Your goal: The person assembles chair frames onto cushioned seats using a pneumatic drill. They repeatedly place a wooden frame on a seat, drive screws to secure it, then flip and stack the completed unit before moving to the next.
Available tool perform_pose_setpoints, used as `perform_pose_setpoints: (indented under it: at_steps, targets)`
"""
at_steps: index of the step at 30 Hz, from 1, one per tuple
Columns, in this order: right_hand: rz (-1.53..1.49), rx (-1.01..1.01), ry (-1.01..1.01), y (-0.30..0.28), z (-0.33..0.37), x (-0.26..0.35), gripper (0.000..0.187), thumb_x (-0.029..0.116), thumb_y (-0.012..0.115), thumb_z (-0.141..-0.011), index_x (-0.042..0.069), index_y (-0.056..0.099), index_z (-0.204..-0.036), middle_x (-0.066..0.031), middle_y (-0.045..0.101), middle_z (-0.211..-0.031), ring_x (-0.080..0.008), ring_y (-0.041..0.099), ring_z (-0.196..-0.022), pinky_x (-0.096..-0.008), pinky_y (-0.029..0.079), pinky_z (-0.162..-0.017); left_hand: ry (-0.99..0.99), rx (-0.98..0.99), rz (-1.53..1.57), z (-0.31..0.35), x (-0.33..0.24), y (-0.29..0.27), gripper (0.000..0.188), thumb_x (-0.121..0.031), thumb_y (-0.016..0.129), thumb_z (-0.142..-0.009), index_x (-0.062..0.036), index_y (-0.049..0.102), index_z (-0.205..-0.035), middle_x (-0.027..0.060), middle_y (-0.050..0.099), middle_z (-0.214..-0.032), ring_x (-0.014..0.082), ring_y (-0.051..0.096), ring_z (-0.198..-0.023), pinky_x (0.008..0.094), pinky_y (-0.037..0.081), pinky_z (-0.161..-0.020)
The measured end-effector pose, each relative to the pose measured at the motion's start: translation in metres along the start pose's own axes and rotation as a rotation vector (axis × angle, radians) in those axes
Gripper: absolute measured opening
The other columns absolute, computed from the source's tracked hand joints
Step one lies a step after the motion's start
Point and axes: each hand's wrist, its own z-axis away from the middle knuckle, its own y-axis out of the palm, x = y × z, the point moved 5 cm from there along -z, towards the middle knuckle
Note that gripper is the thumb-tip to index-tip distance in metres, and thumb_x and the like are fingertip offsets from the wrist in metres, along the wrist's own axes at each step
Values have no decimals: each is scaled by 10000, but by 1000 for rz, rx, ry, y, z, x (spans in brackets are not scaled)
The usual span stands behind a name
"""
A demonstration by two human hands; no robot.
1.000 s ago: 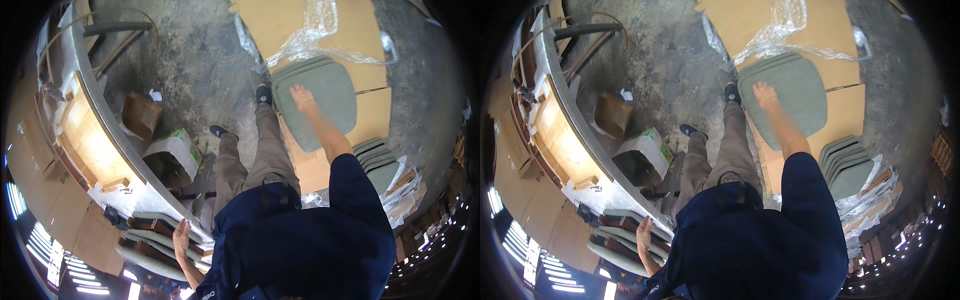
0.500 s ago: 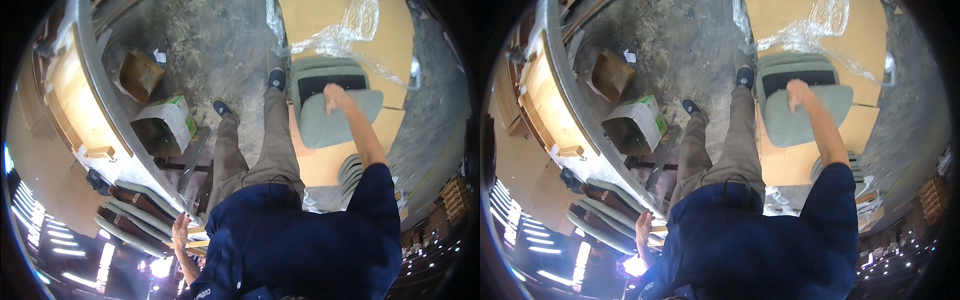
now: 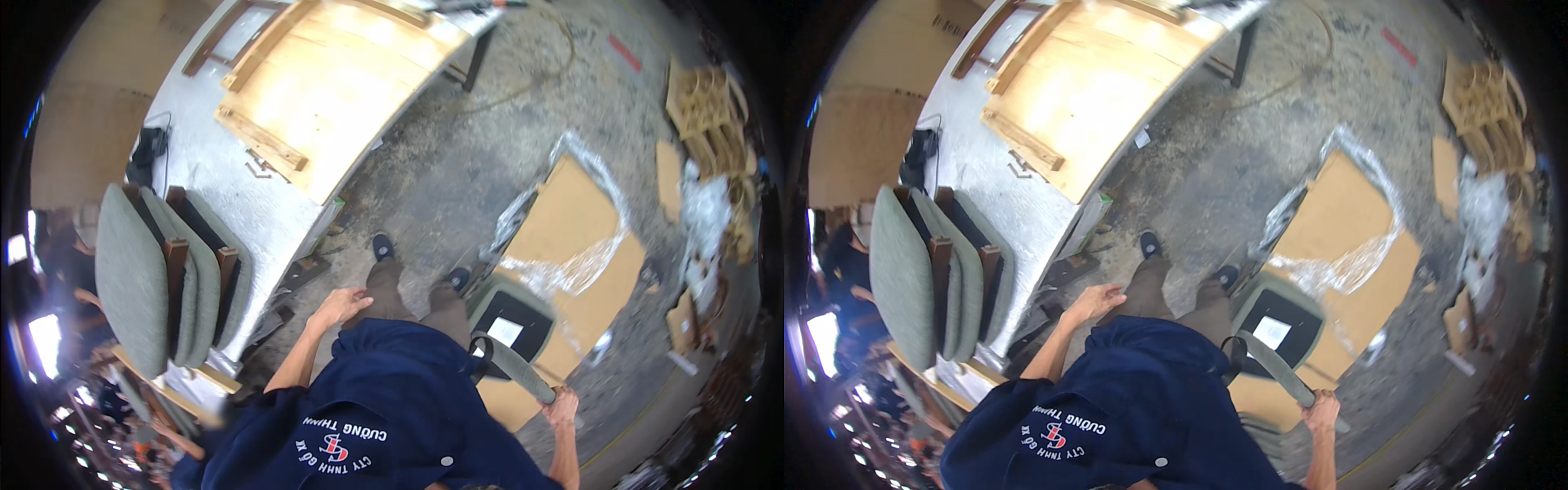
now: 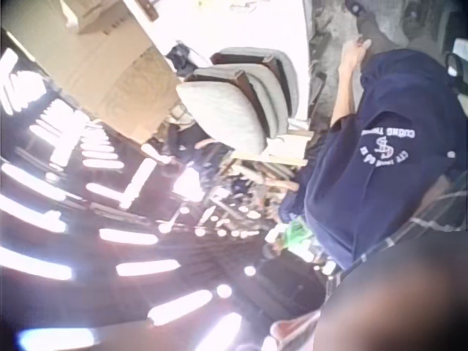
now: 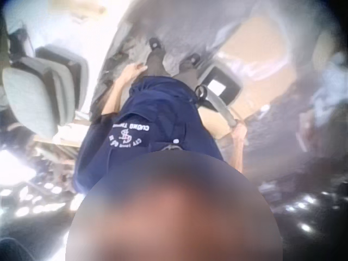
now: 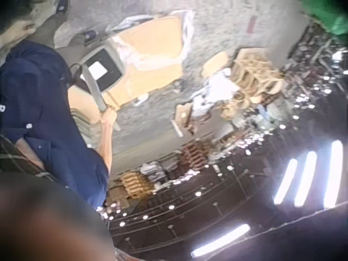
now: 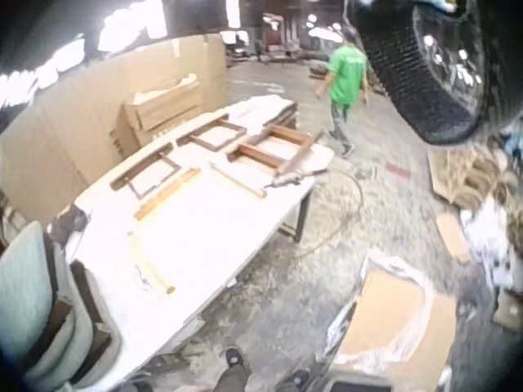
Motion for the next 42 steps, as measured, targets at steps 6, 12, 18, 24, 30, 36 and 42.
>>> perform_pose_setpoints:
  at_steps: [6,12,18,24,30,36,42]
  targets:
    - [54,-584,-67,-196,15,183,376,226,910,-647,-3,701,-858,-191,663,-802,-405,672,-785,-488,536,-722,313,150,148,-73,-72,-29,717,-568,595,-983,-23,546,-1448,196,644,-1379,340,610,-1291,397,476,-1084]
    - [-199,-943,-149,-339,18,352,333,157,884,-717,-34,701,-920,-202,702,-837,-385,703,-767,-457,543,-698,713,311,520,-73,-211,-76,915,-771,341,-990,-74,387,-1580,192,383,-1620,347,357,-1500,461,312,-1210]
    - [-140,-1117,-691,-412,-6,590,418,230,907,-737,9,731,-1045,-167,722,-1016,-318,725,-837,-410,575,-742,789,321,1381,-81,-254,-207,1007,-855,272,-936,-70,383,-1558,154,490,-1523,344,439,-1416,603,297,-1178]
    - [-377,-716,-748,-378,-73,643,474,309,903,-760,2,735,-1080,-145,732,-1030,-271,722,-938,-378,575,-813,652,-265,1973,-92,-80,-280,834,-726,339,-1015,-21,492,-1434,151,638,-1303,266,625,-1199,450,508,-1045]
    - [-836,-664,-120,-306,-290,543,836,527,857,-784,-10,598,-1369,-196,606,-1386,-343,587,-1247,-449,480,-1047,214,-594,976,-62,-51,-265,616,-471,487,-1077,54,513,-1397,145,652,-1193,255,659,-1156,374,536,-995]
    - [-1802,100,59,-279,-401,512,767,443,728,-902,46,462,-1503,-145,462,-1554,-369,403,-1441,-570,299,-1192,1,-529,1538,-55,-88,-264,502,-377,612,-1042,72,613,-1267,120,703,-1038,191,702,-953,307,571,-772]
    - [-1747,559,-344,-359,-361,555,660,416,638,-983,37,454,-1491,-152,521,-1477,-345,450,-1407,-556,371,-1154,293,-1055,1342,-49,-132,-344,472,-340,655,-1024,39,632,-1304,165,719,-1203,162,702,-943,293,557,-780]
